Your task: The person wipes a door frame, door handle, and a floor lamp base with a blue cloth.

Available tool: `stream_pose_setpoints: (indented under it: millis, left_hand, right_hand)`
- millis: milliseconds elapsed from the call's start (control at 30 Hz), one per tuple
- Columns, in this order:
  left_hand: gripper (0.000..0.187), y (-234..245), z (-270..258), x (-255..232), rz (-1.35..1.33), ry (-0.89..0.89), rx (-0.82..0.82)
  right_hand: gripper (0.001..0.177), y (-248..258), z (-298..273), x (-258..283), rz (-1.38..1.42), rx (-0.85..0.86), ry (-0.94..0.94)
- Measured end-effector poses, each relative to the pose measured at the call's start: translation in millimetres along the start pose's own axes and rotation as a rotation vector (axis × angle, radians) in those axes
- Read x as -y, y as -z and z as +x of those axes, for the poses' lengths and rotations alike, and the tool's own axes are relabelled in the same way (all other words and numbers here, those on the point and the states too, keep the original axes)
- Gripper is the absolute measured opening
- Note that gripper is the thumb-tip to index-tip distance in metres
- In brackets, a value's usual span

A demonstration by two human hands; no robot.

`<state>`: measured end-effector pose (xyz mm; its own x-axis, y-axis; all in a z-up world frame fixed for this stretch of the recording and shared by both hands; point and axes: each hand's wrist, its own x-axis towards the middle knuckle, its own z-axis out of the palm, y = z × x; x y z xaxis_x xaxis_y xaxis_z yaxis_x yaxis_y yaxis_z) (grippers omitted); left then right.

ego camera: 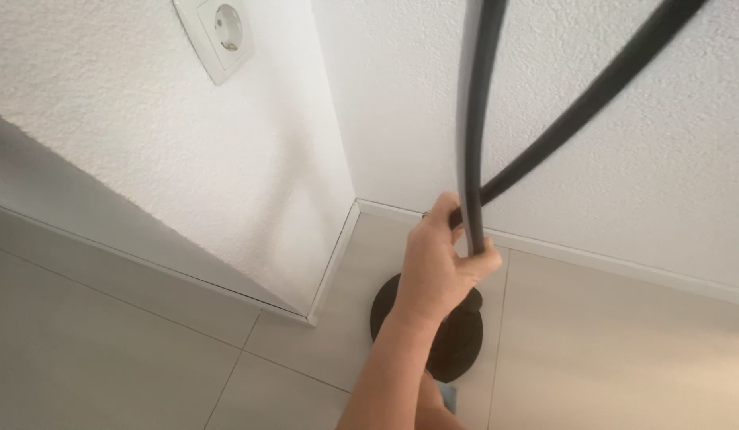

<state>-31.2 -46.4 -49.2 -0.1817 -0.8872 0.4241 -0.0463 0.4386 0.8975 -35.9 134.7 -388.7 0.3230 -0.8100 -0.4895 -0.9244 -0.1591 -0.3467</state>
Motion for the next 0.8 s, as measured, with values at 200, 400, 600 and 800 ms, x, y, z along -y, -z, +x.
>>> stream_pose_setpoints:
  millis: [200,400,600,800]
  left_hand:
    - [0.024,5.6,1.3,-14.7,-0.021,0.067,-0.022]
    - [0.022,-7.4,-2.7,0.5,-0.019,0.024,0.011]
    - [0.022,-16.8,-1.2,-7.6,0.007,-0.004,0.005]
    - [0.022,-17.4,5.6,-2.5,0.08,0.09,0.009]
  right_hand:
    - [0.052,-7.0,40.4,-142.5,-0.316,-0.056,0.058]
    - [0.058,98.7,6.9,-179.4,-0.457,0.017,-0.174]
    - [0.056,133.2,65.8,-199.1,-0.537,0.029,-0.418]
    - [0.062,90.8,78.3,-191.2,-0.121,-0.341,-0.521]
